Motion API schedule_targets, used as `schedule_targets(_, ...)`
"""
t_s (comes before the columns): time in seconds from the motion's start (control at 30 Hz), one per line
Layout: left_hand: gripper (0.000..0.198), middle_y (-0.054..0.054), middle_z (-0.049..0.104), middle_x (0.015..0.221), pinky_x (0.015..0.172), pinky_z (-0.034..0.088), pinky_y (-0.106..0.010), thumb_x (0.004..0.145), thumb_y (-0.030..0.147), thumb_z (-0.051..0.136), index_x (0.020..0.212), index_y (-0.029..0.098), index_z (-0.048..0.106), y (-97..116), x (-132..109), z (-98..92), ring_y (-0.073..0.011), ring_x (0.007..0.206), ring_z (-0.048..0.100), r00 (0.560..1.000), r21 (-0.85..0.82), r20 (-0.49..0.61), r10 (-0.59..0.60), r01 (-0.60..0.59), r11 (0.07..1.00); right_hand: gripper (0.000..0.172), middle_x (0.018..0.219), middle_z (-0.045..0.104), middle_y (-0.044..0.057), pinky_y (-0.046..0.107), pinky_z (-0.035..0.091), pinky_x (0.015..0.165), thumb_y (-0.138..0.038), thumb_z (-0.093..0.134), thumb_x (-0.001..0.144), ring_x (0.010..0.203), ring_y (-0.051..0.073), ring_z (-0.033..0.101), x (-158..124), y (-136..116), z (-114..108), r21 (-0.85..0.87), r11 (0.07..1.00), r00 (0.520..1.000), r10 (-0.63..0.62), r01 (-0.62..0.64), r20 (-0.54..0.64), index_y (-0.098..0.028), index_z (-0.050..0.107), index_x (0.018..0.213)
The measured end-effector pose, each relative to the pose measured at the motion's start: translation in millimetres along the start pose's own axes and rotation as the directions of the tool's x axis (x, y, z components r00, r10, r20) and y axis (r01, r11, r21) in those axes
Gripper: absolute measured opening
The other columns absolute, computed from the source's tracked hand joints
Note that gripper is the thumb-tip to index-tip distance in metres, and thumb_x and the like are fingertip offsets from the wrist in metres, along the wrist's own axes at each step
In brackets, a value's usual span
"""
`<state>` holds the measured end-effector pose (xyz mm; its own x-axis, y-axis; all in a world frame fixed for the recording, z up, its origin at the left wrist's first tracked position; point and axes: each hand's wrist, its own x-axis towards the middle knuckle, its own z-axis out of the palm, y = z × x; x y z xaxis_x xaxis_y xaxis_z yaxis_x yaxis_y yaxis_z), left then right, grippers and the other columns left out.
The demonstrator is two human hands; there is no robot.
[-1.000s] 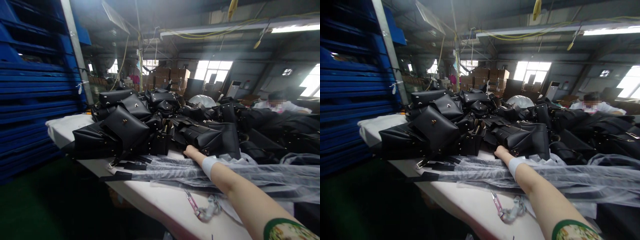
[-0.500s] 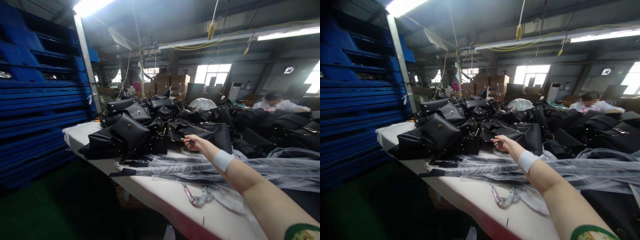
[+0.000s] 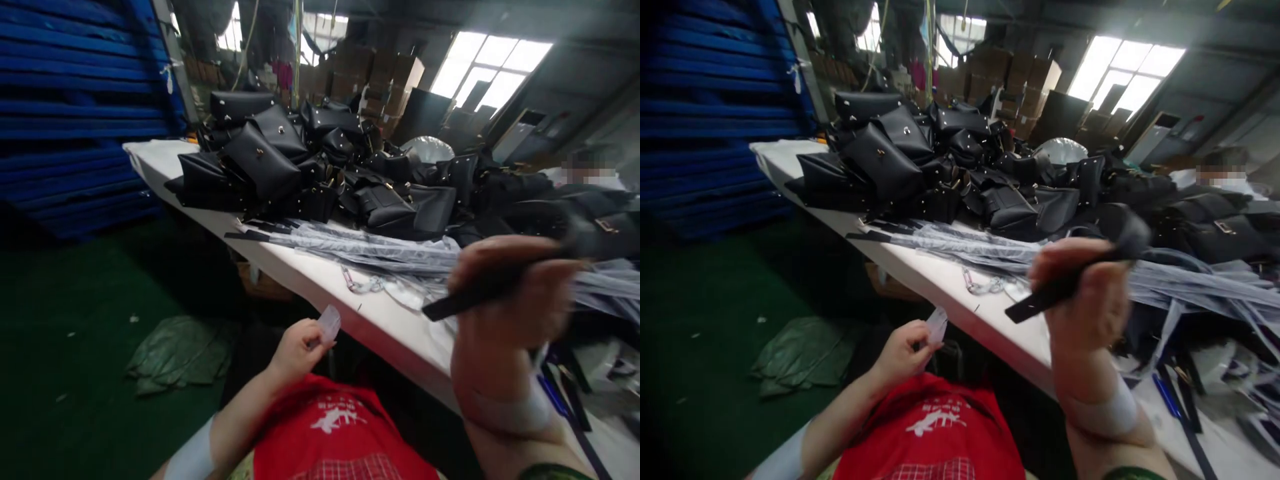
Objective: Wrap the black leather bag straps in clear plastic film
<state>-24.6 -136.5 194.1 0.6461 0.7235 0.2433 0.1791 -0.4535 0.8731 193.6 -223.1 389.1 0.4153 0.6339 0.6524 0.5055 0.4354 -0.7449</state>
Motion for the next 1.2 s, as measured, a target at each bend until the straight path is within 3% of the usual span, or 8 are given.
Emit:
schedule_targets(0.13,0.02,-0.004,0.067,0.074,0.062,0.045,-0.023,0.081,0.027,0.069,0.064,0.016,0.068,22.1,-12.0,-2.1,-0.0134,0.07,0.061,0.999,-0.088,0.026,0.027,-0.025,0.996,0.045,0.056,0.057,0.001,0.026,0.042,0.044,-0.051,0.038,0.099,0.049,0.013,0.053,-52.0,43.0,38.5,0.083,0.985,0.988,0.152,-0.152,0.008,-0.02,0.061,0.076)
schedule_targets(0.23,0.019,-0.004,0.068,0.073,0.062,0.046,-0.022,0.081,0.028,0.069,0.066,0.017,0.069,30.2,-19.1,0.3,-0.0134,0.07,0.061,0.995,-0.05,0.087,0.053,-0.049,0.998,0.047,0.056,0.058,0.001,0.025,0.043,0.044,-0.055,0.038,0.097,0.047,0.013,0.054,-76.7,52.4,45.8,0.151,0.972,0.98,0.189,-0.178,-0.061,-0.019,0.06,0.078)
schedule_targets(0.3,0.021,-0.003,0.069,0.073,0.062,0.046,-0.022,0.083,0.03,0.068,0.067,0.017,0.07,33.2,-21.2,2.3,-0.0132,0.069,0.06,0.991,-0.016,0.123,0.06,-0.058,0.998,0.047,0.057,0.059,0.001,0.025,0.044,0.045,-0.057,0.039,0.096,0.047,0.013,0.055,-85.7,53.3,45.3,0.18,0.968,0.982,0.186,-0.176,-0.041,-0.019,0.061,0.079)
schedule_targets(0.47,0.023,-0.003,0.069,0.074,0.066,0.047,-0.022,0.086,0.032,0.065,0.069,0.017,0.072,36.6,-23.7,5.9,-0.0124,0.07,0.061,0.97,0.009,0.224,0.094,-0.099,0.995,0.044,0.061,0.062,0.0,0.024,0.046,0.049,-0.054,0.041,0.096,0.051,0.013,0.058,-89.7,58.6,45.3,0.242,0.947,0.977,0.192,-0.211,0.097,-0.018,0.063,0.083)
schedule_targets(0.57,0.02,-0.003,0.069,0.075,0.066,0.048,-0.022,0.085,0.03,0.066,0.071,0.018,0.072,36.3,-26.3,8.0,-0.0124,0.07,0.061,0.967,0.02,0.233,0.103,-0.11,0.994,0.045,0.061,0.062,0.0,0.023,0.046,0.051,-0.052,0.038,0.098,0.053,0.012,0.058,-89.1,63.6,46.3,0.193,0.954,0.973,0.219,-0.23,0.076,-0.018,0.063,0.083)
schedule_targets(0.73,0.018,-0.003,0.07,0.076,0.065,0.048,-0.023,0.085,0.029,0.066,0.073,0.018,0.073,34.6,-27.6,12.7,-0.0134,0.072,0.062,0.978,0.053,0.156,0.136,-0.146,0.988,0.047,0.067,0.064,0.002,0.023,0.046,0.056,-0.05,0.038,0.099,0.061,0.013,0.059,-95.4,70.4,49.6,0.038,0.953,0.951,0.297,-0.301,0.087,-0.018,0.067,0.082)
schedule_targets(0.97,0.012,-0.003,0.071,0.079,0.067,0.048,-0.023,0.086,0.026,0.065,0.08,0.02,0.074,29.4,-25.0,15.6,-0.0133,0.073,0.062,0.967,0.137,0.192,0.165,-0.194,0.971,0.051,0.074,0.068,0.004,0.025,0.047,0.056,-0.053,0.034,0.098,0.063,0.014,0.06,-99.8,73.5,56.2,0.096,0.941,0.945,0.328,-0.326,-0.009,-0.018,0.068,0.086)
schedule_targets(1.2,0.012,-0.003,0.07,0.078,0.073,0.049,-0.028,0.087,0.025,0.063,0.084,0.02,0.074,27.3,-21.9,19.1,-0.0163,0.075,0.063,0.951,0.281,0.242,0.195,-0.261,0.924,0.051,0.075,0.068,0.004,0.025,0.048,0.055,-0.054,0.034,0.098,0.061,0.014,0.06,-99.7,77.2,60.9,0.102,0.925,0.931,0.365,-0.365,0.016,-0.018,0.068,0.086)
